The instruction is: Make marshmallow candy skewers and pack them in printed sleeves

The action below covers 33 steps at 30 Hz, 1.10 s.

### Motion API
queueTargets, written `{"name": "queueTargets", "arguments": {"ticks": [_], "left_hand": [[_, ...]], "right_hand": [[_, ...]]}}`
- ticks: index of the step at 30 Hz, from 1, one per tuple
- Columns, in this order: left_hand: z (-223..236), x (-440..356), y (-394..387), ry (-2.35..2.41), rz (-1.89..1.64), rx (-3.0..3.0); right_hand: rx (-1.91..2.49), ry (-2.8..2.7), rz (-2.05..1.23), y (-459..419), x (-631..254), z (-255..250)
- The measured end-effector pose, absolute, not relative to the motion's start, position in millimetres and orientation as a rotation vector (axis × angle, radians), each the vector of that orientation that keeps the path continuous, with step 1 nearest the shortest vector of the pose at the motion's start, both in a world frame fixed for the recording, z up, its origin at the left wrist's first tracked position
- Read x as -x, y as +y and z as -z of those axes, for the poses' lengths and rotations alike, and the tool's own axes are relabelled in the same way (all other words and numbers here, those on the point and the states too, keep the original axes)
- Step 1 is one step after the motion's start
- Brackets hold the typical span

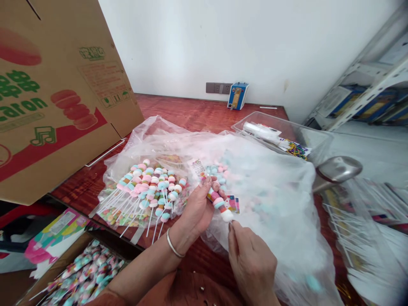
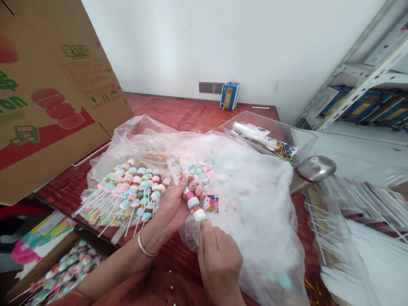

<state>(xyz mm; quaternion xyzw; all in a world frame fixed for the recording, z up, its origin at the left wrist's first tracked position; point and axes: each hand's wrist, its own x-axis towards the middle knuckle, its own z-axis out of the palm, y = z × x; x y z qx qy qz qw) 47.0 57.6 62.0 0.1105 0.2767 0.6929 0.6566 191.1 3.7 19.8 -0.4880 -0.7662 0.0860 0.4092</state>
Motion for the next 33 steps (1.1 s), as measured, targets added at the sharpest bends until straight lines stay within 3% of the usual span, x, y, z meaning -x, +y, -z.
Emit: {"name": "queueTargets", "arguments": {"ticks": [2, 7, 9, 11, 14, 16, 21, 26, 30, 33], "left_hand": [[-60, -47, 58, 0.609, -1.555, -0.236], [-56, -48, 59, 0.547, -1.468, -0.207], [-54, -49, 59, 0.529, -1.427, -0.2], [-50, -49, 60, 0.54, -1.399, -0.204], [-46, -46, 62, 0.634, -1.385, -0.214], [-45, -41, 64, 0.711, -1.355, -0.193], [-54, -35, 63, 0.771, -1.252, -0.205], [-58, -51, 61, 0.82, -1.375, -0.071], [-55, -63, 62, 0.815, -1.493, 0.079], [-51, -68, 58, 0.733, -1.538, -0.001]], "right_hand": [[1.26, -1.886, -0.44, 4, -189, -22], [1.075, -1.113, -1.905, 3, -179, -33], [0.871, -0.758, -2.188, 3, -177, -35], [0.751, -0.628, -2.271, 4, -178, -34], [0.851, -0.765, -2.157, 5, -182, -29], [1.052, -1.053, -1.888, 6, -186, -26], [1.291, -1.897, -0.771, 5, -193, -16], [1.166, -2.17, 0.223, 3, -189, -9], [1.119, -2.213, 0.298, 1, -183, -8], [1.209, -2.048, -0.255, 0, -181, -11]]}}
